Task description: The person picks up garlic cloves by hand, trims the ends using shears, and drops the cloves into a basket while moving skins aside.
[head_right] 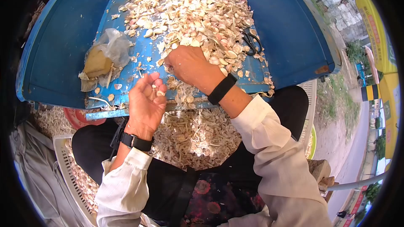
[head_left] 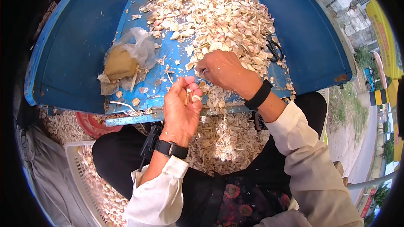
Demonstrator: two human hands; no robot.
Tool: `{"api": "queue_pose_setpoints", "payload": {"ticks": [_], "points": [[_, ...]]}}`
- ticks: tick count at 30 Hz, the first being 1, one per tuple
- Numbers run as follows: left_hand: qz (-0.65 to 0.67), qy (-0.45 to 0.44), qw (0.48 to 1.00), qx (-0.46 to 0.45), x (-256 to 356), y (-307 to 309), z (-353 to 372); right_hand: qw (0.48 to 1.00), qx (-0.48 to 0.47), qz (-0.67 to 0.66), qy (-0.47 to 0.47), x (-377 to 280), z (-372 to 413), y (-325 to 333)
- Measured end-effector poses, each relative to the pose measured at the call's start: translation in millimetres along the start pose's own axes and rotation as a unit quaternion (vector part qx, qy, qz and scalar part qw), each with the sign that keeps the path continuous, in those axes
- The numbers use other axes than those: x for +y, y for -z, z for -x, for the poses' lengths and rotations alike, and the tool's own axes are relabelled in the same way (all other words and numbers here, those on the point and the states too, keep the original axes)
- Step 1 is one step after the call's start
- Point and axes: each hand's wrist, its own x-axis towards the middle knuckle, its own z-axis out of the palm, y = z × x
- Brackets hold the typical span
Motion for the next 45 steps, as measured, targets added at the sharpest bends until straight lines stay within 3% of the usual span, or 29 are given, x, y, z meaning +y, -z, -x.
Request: {"api": "queue_pose_setpoints", "payload": {"ticks": [5, 7, 8, 10, 11, 13, 15, 16, 20, 22, 23, 24, 25, 26, 27, 29, 33, 39, 43, 45], "points": [[-0.026, -0.004, 0.999, -0.026, 4.7, 2.3, -0.5, 0.987, 0.064, -0.149, -0.02, 9.8, -1.3, 14.1], [-0.011, 0.006, 0.998, -0.054, 6.1, -8.9, 1.7, 0.924, 0.089, -0.367, -0.055, 1.7, 2.3, 41.3], [0.004, 0.008, 0.999, -0.042, 4.7, -18.9, 2.5, 0.925, 0.091, -0.365, -0.06, -4.9, 5.6, 55.1], [0.026, 0.025, 0.996, -0.077, 1.0, -16.8, -3.9, 0.881, -0.033, -0.463, -0.096, -18.1, 13.4, 76.7], [0.05, 0.034, 0.992, -0.109, 1.8, -14.7, -6.8, 0.883, -0.033, -0.458, -0.098, -10.4, 19.8, 75.9], [0.057, 0.036, 0.99, -0.126, 4.4, -9.3, -7.1, 0.972, 0.014, -0.224, -0.062, 21.3, 41.1, 61.0], [0.075, 0.029, 0.984, -0.16, 3.0, -5.3, -7.7, 0.993, -0.02, -0.104, -0.042, 40.4, 62.2, 29.3], [0.074, 0.029, 0.984, -0.16, 2.0, -6.9, -6.1, 0.996, 0.061, -0.066, -0.006, 38.5, 66.0, 15.5], [0.07, 0.031, 0.992, -0.104, -2.1, -9.2, -1.4, 0.995, 0.078, -0.061, -0.011, 40.1, 66.4, 3.3], [0.084, 0.039, 0.991, -0.097, -4.5, -9.3, -2.1, 0.986, -0.01, -0.155, -0.053, 44.0, 60.6, 17.3], [0.069, 0.042, 0.991, -0.108, -5.4, -8.3, -2.1, 0.987, -0.011, -0.152, -0.05, 43.8, 60.2, 23.9], [0.056, 0.045, 0.99, -0.118, -6.5, -7.7, -2.0, 0.912, -0.028, -0.381, -0.152, 43.5, 60.9, 31.3], [0.059, 0.044, 0.99, -0.119, -8.1, -8.3, -1.7, 0.773, -0.043, -0.583, -0.246, 44.6, 62.2, 35.9], [0.033, 0.054, 0.99, -0.126, -10.0, -10.0, -1.4, 0.734, -0.067, -0.635, -0.229, 47.0, 63.6, 37.4], [0.003, 0.066, 0.989, -0.133, -11.3, -12.0, -1.3, 0.735, -0.064, -0.635, -0.23, 45.8, 64.7, 38.8], [-0.027, 0.078, 0.989, -0.123, -13.8, -14.5, -0.4, 0.633, -0.066, -0.739, -0.221, 38.0, 64.7, 37.8], [-0.079, 0.098, 0.987, -0.103, -20.7, -18.7, 1.9, 0.655, -0.058, -0.727, -0.199, 16.6, 62.9, 42.9], [0.001, 0.11, 0.97, -0.217, -25.8, -6.9, -6.8, 0.703, -0.107, -0.695, -0.104, 0.2, 62.3, 50.1], [-0.005, 0.099, 0.983, -0.154, -24.0, -11.3, 0.6, 0.712, -0.096, -0.69, -0.085, 0.0, 65.6, 43.9], [-0.013, 0.096, 0.987, -0.127, -23.5, -11.9, 0.7, 0.776, -0.08, -0.625, -0.035, -6.4, 66.9, 43.7]]}}
